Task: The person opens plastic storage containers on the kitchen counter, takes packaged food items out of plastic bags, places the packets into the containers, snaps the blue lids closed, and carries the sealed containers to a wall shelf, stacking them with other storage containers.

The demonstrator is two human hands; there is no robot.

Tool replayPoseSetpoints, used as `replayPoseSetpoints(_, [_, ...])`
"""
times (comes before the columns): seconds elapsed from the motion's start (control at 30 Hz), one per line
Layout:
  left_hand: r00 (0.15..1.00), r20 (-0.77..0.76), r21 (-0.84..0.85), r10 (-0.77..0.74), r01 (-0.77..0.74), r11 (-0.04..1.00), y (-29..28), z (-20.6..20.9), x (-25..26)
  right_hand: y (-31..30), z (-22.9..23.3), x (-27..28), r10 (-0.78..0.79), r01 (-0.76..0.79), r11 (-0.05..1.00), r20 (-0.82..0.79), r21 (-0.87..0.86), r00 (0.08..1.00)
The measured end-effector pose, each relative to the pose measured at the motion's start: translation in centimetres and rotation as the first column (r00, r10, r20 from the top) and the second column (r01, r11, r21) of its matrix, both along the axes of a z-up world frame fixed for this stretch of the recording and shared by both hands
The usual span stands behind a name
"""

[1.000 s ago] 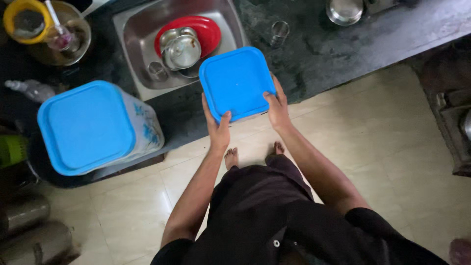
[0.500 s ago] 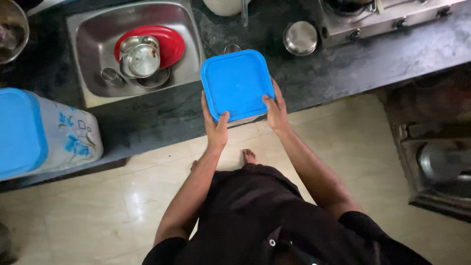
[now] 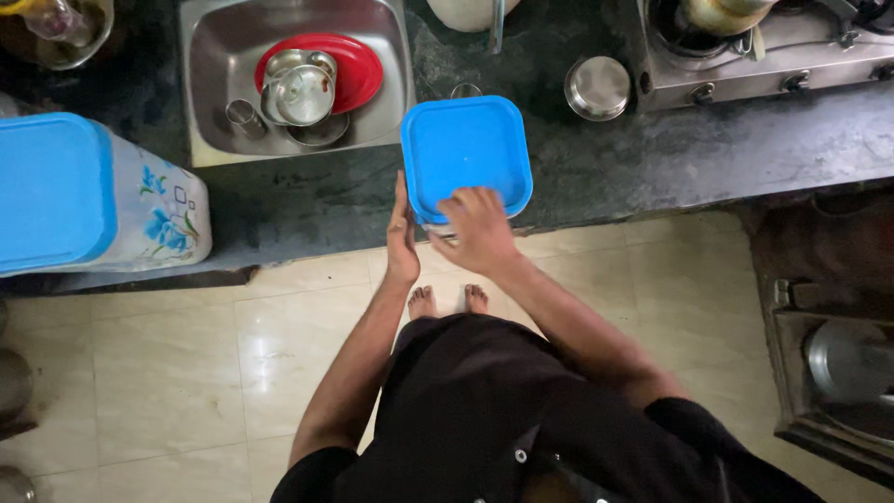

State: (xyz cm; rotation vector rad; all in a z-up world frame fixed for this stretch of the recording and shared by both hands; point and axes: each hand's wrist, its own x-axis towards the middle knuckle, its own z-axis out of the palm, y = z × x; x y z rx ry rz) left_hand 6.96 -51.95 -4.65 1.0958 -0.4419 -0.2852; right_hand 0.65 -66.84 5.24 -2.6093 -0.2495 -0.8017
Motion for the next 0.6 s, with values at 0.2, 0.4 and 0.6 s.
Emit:
replayPoseSetpoints(0.2, [0.999, -0.038, -0.088, -0.027, 0.023, 0.996, 0.1, -0.4, -0.2, 1.4, -1.2, 2.8, 0.023, -0.048, 0.964, -0.100, -0.260, 0.995])
replayPoseSetpoints(0.4, [0.992, -0.119, -0.054, -0.036, 0.030, 0.998, -0.3, -0.9, -0.5, 1.0, -2.6, 2.7, 0.037, -0.037, 0.934, -0.008, -0.355, 0.999])
replayPoseSetpoints(0.6, [0.997, -0.078, -0.027, -0.003, 0.001, 1.000, -0.9, -1.7, -0.7, 0.1, -2.2, 2.4, 0.048, 0.002, 0.899, 0.103, -0.438, 0.994])
